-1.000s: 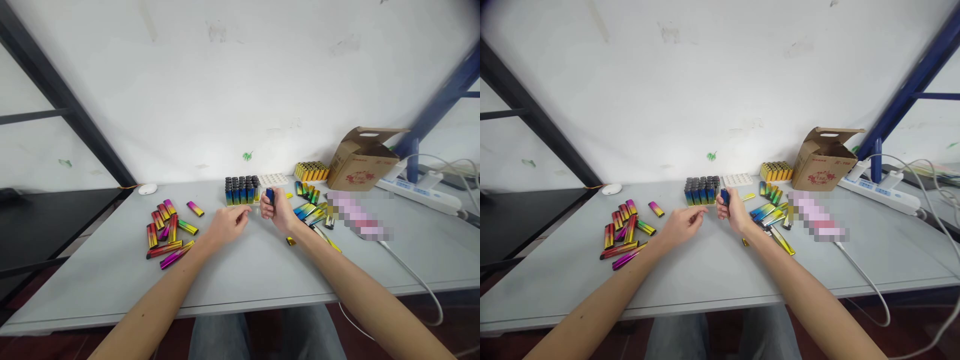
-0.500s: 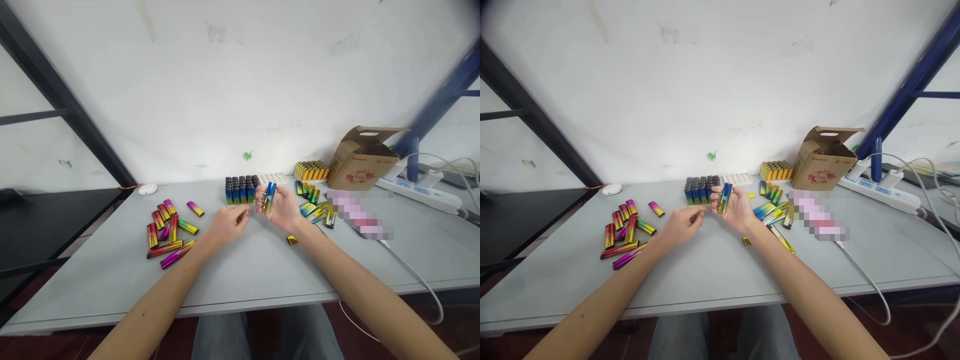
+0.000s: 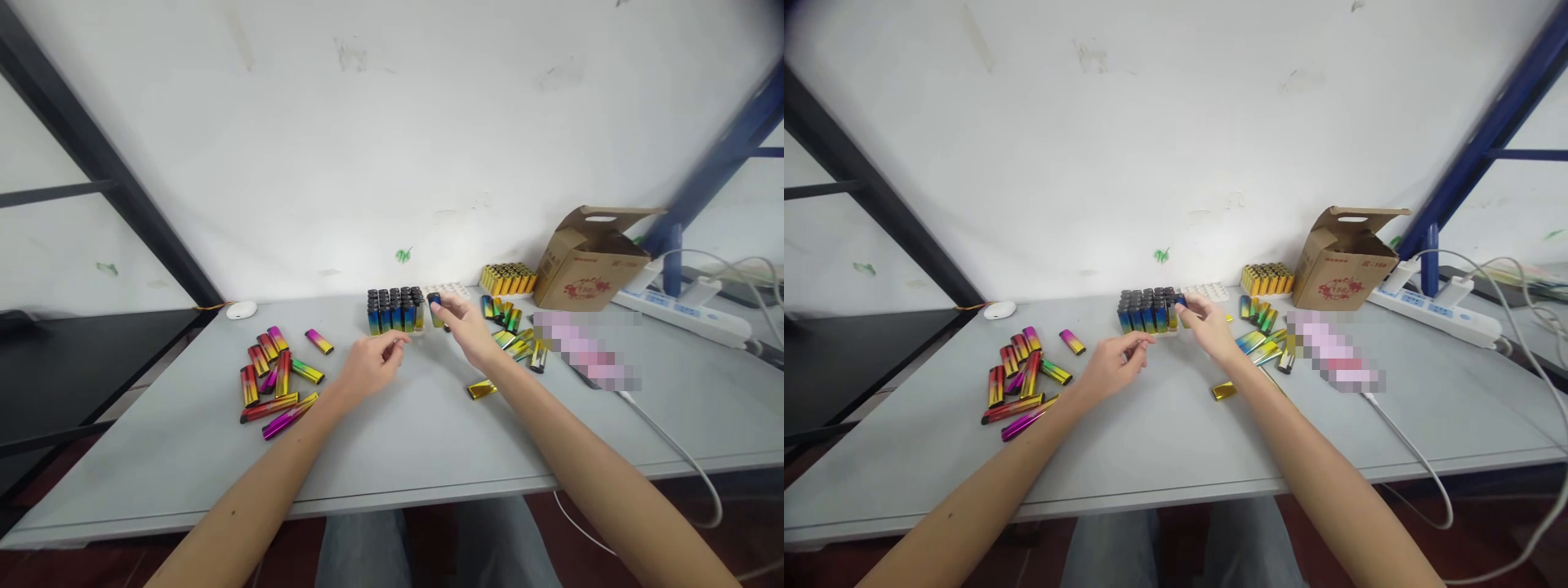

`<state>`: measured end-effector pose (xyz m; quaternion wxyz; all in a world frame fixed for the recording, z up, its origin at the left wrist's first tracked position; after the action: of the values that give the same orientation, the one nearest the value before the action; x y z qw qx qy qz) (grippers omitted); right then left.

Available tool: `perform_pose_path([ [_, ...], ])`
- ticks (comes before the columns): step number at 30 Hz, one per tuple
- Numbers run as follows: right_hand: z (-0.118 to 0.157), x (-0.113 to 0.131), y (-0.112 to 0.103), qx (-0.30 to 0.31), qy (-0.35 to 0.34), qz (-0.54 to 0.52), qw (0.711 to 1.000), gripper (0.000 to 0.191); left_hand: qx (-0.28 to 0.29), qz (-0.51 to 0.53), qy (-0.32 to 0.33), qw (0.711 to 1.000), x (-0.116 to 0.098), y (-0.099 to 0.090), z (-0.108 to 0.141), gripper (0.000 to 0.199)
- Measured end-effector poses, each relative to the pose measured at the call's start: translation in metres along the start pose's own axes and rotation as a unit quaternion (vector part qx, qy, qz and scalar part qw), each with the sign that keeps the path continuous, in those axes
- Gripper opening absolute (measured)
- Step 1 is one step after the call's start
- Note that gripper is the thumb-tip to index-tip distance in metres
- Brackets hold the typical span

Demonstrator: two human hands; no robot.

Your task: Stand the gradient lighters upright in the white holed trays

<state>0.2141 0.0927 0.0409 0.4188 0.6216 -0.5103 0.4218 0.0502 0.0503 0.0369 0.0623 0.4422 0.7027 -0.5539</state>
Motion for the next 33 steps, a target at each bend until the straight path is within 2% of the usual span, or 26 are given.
perform_pose_path([
  [2, -0.003, 0.000, -0.004, 0.003, -0.032, 0.100, 0.994, 0.028, 0.000, -0.006, -0.002, 1.000, 0.001, -0.001, 0.000, 0.025],
  [5, -0.005, -0.006, -0.007, 0.014, -0.051, 0.169, 0.984, 0.025, -0.010, -0.021, 0.006, 1.000, 0.002, -0.003, -0.001, 0.024],
  [13, -0.008, -0.015, -0.010, 0.006, -0.058, 0.223, 0.973, 0.024, -0.163, -0.052, 0.027, 0.985, -0.002, -0.034, 0.003, 0.022],
  [19, -0.008, -0.010, -0.015, -0.028, -0.086, 0.249, 0.964, 0.024, -0.210, -0.066, 0.011, 0.975, -0.002, -0.046, 0.006, 0.020],
  [23, -0.010, -0.010, -0.011, -0.004, -0.092, 0.265, 0.960, 0.023, -0.232, -0.098, -0.038, 0.967, 0.008, -0.048, 0.008, 0.025],
  [27, -0.008, -0.008, -0.009, -0.009, -0.108, 0.283, 0.953, 0.025, -0.223, -0.090, -0.112, 0.964, 0.028, -0.046, 0.007, 0.037],
  [31, -0.004, -0.007, -0.007, -0.030, -0.119, 0.332, 0.935, 0.039, -0.163, -0.079, -0.158, 0.971, 0.043, -0.034, 0.002, 0.047],
  [33, -0.001, -0.006, -0.004, -0.031, -0.128, 0.366, 0.921, 0.040, -0.127, -0.085, -0.166, 0.974, 0.045, -0.026, 0.000, 0.053],
])
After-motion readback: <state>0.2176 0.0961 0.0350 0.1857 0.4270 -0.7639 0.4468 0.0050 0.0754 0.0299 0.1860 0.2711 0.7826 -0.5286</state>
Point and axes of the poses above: each hand's wrist, its own z-axis away from the middle knuckle, its own y-axis out of the palm, x = y × z, the point moved 9 cm from there along -z, towards the middle knuckle, and after that the axes turned 4 degrees about x, right-handed, at the moved point
